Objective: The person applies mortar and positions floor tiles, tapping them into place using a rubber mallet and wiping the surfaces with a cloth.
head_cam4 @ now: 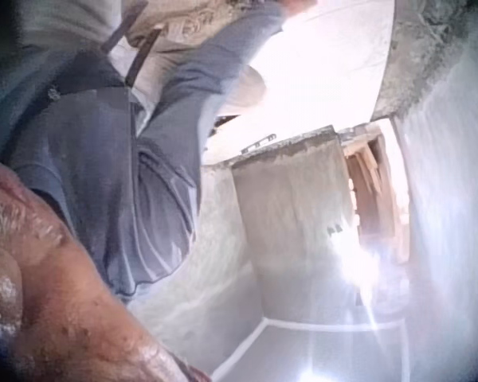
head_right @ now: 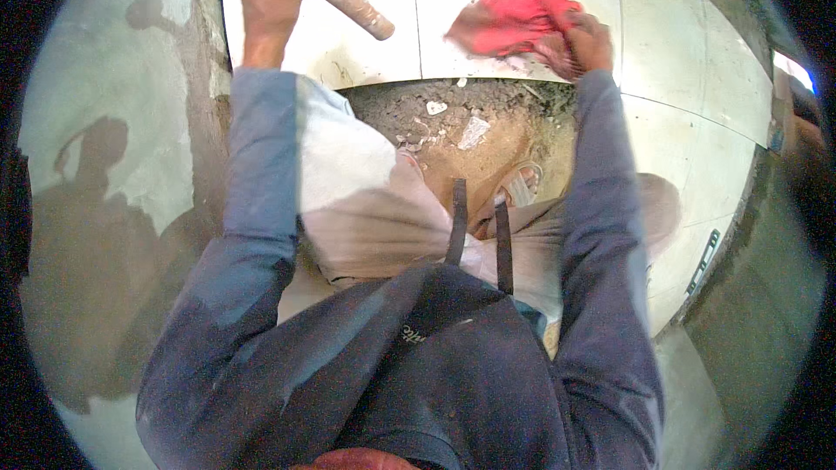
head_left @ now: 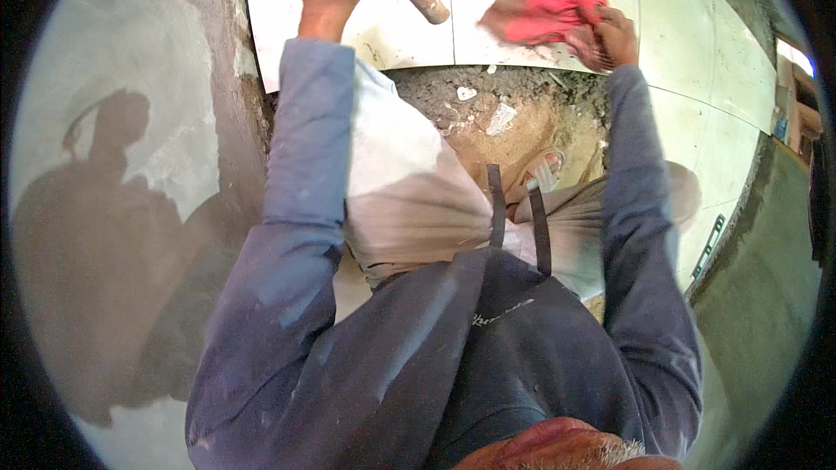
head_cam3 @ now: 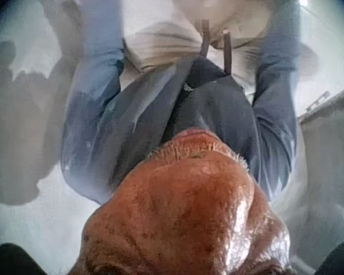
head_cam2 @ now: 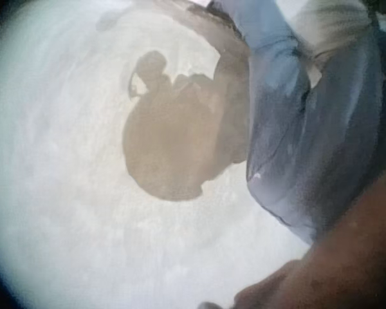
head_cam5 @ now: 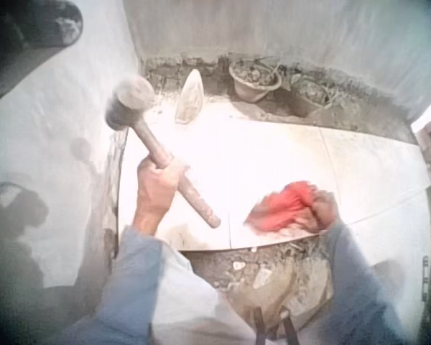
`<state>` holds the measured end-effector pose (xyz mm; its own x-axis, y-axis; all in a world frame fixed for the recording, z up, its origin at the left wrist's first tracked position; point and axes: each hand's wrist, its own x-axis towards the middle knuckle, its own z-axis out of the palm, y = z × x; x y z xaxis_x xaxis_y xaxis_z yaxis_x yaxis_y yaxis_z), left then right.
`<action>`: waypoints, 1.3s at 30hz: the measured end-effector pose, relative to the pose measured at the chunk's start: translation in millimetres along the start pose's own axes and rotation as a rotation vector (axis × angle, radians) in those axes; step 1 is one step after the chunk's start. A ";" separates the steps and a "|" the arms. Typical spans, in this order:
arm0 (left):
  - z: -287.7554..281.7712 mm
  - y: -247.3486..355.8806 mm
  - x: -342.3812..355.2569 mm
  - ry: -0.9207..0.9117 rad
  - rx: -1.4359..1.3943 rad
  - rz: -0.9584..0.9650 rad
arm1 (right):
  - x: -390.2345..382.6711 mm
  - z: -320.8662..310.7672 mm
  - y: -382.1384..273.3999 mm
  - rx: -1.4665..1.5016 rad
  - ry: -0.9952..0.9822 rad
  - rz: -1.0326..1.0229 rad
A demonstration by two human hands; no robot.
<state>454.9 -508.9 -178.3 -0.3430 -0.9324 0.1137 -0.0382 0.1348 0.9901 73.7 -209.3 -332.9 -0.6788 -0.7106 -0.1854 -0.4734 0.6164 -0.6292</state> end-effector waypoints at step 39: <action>-55.6 95.8 -86.6 0.216 0.219 0.034 | 112.7 184.8 -111.5 -0.214 0.407 -0.571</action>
<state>533.1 -433.9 -88.7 -0.1411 -0.9726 0.1848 -0.2396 0.2147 0.9469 153.7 -420.8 -423.1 -0.4284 -0.7842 0.4488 -0.8869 0.2697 -0.3752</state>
